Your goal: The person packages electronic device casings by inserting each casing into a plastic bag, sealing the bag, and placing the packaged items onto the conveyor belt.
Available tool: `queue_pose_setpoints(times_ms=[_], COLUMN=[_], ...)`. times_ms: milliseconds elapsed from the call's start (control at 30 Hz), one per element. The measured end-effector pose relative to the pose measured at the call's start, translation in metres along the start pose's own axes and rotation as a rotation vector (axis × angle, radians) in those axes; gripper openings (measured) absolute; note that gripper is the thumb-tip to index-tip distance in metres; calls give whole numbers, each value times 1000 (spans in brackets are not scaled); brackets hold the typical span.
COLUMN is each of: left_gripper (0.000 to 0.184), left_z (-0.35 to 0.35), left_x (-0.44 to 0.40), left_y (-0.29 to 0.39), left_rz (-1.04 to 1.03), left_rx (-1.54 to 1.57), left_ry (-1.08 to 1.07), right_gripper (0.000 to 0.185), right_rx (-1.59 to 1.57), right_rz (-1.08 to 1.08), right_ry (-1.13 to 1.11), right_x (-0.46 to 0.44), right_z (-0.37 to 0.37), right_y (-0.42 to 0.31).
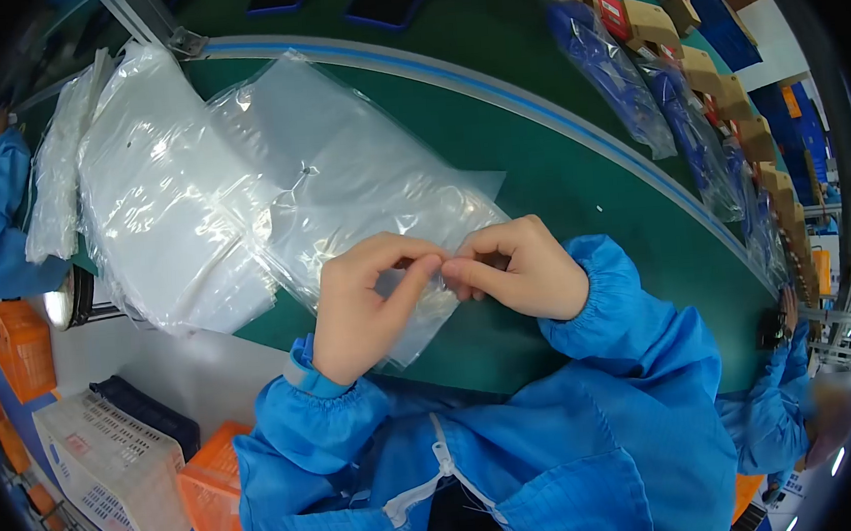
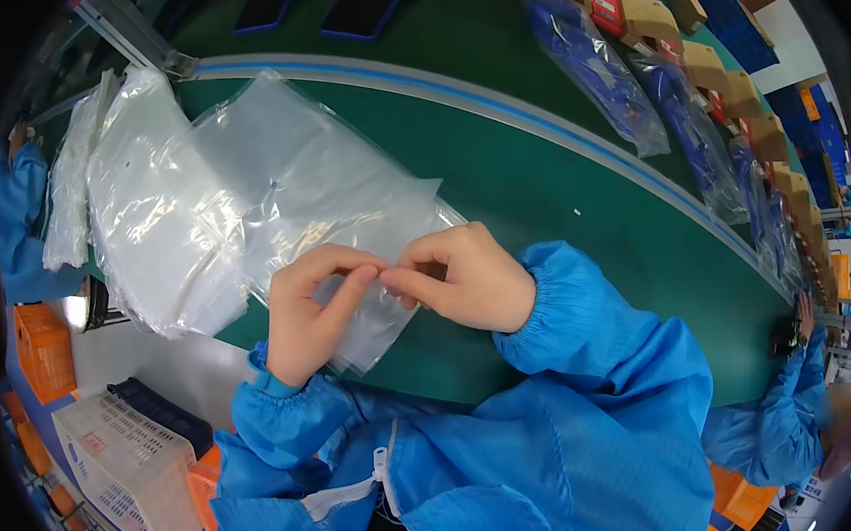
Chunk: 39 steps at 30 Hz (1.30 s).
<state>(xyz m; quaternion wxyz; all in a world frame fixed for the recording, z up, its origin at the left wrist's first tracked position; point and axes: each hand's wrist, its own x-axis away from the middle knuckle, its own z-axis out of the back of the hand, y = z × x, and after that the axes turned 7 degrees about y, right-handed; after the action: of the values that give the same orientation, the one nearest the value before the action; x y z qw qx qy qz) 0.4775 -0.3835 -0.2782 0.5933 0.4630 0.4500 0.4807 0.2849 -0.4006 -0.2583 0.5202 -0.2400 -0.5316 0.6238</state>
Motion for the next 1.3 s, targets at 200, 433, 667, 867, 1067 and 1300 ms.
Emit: queue_pose_setpoints(times_ms=[200,433,667,867,1067,1300], left_gripper=[16,8,13,27,18,24], left_z=[14,14,7,10,19,18], left_x=[-5,-6,3,-1,-2,-5], left_y=[-19,-34,-34,-28,-25,-20], left_rz=[167,146,-81,-241,-218,-171], left_rx=[498,628,191,-110,-67,-190], left_ry=[295,302,334,277,333,469], right_gripper=[21,34,62,67,37,28], right_rx=[580,269,682,499,-165,-776], right_rz=[-34,-155,73,-135,114,185], right_ry=[-3,-62,677,776,798,510], right_x=[1,-33,-195,-268,-313,-205], right_z=[10,60,108,69,83,120], right_y=[12,-15,53,26,65,23])
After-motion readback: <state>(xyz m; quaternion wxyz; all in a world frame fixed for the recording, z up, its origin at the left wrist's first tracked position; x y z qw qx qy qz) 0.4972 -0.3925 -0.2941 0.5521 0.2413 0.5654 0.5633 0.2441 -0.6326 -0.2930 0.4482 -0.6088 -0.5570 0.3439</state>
